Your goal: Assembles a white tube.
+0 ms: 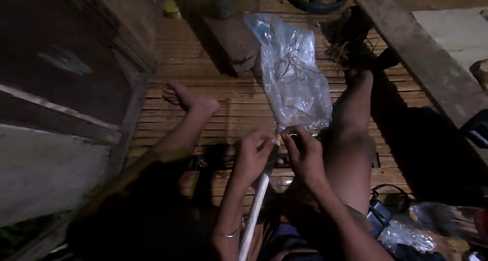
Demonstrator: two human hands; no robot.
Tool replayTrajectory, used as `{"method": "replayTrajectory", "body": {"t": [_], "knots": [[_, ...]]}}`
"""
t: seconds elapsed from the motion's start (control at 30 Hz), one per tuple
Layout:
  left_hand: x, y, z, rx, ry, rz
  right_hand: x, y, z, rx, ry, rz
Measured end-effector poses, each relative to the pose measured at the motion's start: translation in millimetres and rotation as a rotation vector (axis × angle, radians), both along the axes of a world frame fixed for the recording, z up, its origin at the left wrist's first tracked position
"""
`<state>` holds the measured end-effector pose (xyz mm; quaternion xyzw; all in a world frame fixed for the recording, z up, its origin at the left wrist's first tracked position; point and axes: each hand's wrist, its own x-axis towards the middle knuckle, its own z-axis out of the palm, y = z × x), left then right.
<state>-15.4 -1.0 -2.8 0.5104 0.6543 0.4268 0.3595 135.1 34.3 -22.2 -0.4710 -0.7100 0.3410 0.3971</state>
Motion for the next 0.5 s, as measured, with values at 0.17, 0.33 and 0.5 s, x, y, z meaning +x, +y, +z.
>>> {"method": "replayTrajectory", "body": {"t": [0.17, 0.33, 0.5], "knots": [[1.8, -0.4, -1.4, 0.042, -0.025, 0.001, 1.6, -0.2, -0.6, 0.003, -0.002, -0.012], [3.5, -0.2, -1.2, 0.045, 0.033, 0.026, 1.8, -2.6, -2.3, 0.016, -0.022, -0.010], [6.9, 1.0, -5.7, 0.041, 0.048, 0.026, 2.1, -1.3, -2.5, 0.037, -0.028, -0.001]]}}
